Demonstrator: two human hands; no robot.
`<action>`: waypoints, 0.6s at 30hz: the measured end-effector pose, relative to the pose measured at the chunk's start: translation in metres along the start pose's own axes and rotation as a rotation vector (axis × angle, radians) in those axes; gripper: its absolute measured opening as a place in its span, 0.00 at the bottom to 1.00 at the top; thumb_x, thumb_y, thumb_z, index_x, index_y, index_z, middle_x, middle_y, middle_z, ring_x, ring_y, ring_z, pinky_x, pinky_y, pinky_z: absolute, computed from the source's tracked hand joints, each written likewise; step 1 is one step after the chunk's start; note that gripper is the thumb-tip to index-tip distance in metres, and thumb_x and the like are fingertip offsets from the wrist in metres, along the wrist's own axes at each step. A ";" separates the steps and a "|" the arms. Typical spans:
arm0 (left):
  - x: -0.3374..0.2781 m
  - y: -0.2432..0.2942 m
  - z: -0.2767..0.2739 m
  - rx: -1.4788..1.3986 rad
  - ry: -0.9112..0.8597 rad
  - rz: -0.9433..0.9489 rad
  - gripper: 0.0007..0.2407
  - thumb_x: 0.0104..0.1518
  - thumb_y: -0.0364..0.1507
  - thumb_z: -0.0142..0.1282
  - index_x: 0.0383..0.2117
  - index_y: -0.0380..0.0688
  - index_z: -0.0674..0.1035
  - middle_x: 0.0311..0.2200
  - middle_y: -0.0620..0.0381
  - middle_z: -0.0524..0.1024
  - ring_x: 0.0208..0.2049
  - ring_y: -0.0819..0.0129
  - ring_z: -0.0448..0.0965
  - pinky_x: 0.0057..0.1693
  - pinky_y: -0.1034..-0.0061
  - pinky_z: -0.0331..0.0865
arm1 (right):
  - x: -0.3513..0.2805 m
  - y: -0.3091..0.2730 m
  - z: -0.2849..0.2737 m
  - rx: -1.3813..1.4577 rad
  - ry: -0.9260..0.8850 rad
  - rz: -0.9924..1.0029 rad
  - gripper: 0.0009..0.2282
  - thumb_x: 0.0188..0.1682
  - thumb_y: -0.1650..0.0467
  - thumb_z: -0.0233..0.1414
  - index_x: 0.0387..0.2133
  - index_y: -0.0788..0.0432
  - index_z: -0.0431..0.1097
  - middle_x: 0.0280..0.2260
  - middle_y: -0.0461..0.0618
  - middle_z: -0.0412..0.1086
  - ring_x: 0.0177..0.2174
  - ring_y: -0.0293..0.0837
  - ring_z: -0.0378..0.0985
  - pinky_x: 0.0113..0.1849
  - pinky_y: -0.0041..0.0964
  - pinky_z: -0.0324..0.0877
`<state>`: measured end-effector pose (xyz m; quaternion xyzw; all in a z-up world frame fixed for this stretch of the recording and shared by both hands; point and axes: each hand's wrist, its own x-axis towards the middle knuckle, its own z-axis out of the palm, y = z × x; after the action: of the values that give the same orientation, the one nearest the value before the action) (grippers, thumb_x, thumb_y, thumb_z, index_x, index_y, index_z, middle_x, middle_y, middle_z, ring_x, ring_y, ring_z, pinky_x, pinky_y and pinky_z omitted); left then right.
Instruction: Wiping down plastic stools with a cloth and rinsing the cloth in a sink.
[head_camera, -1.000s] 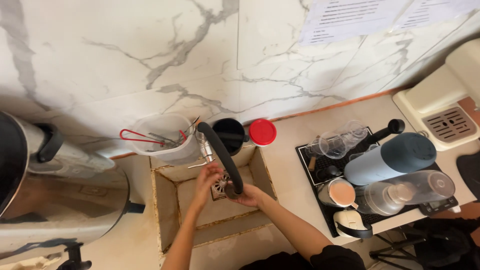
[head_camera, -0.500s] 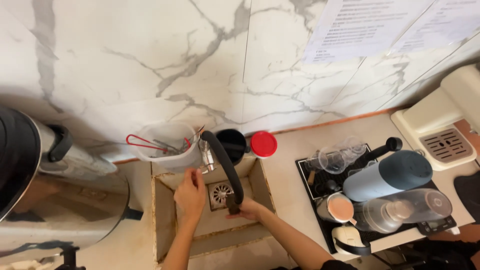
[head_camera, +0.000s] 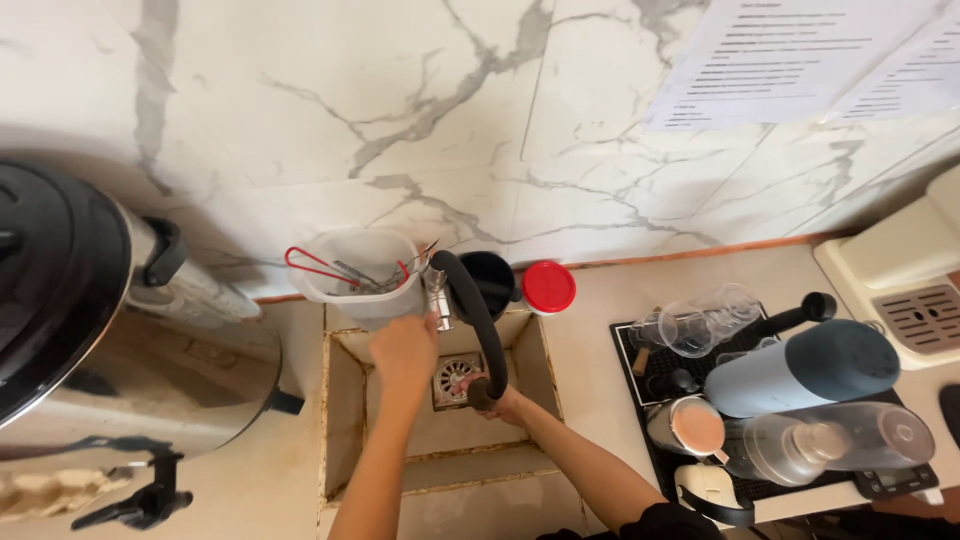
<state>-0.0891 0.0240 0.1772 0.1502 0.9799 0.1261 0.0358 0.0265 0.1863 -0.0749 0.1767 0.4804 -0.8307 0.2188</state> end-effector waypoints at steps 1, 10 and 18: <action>-0.004 0.004 0.004 0.005 0.033 0.020 0.22 0.66 0.47 0.43 0.27 0.43 0.83 0.27 0.44 0.82 0.30 0.45 0.83 0.38 0.56 0.76 | -0.002 -0.002 0.006 0.031 0.003 0.055 0.08 0.49 0.61 0.51 0.33 0.50 0.73 0.33 0.39 0.75 0.17 0.34 0.62 0.18 0.30 0.47; 0.011 0.005 0.093 0.119 0.260 0.017 0.12 0.68 0.36 0.45 0.30 0.42 0.75 0.25 0.51 0.80 0.25 0.60 0.84 0.32 0.68 0.76 | 0.037 0.026 0.035 -0.017 0.120 0.134 0.20 0.55 0.50 0.48 0.22 0.47 0.62 0.13 0.38 0.53 0.12 0.34 0.51 0.16 0.31 0.45; -0.001 0.049 0.062 0.478 0.375 -0.016 0.13 0.64 0.43 0.48 0.27 0.49 0.72 0.22 0.62 0.75 0.22 0.72 0.79 0.30 0.78 0.70 | 0.013 0.028 0.018 -0.114 0.277 0.204 0.14 0.55 0.58 0.49 0.23 0.49 0.62 0.14 0.41 0.52 0.13 0.36 0.49 0.17 0.33 0.43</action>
<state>-0.0673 0.0830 0.1303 0.1209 0.9724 -0.0827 -0.1814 0.0286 0.1560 -0.0930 0.3247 0.5318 -0.7433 0.2434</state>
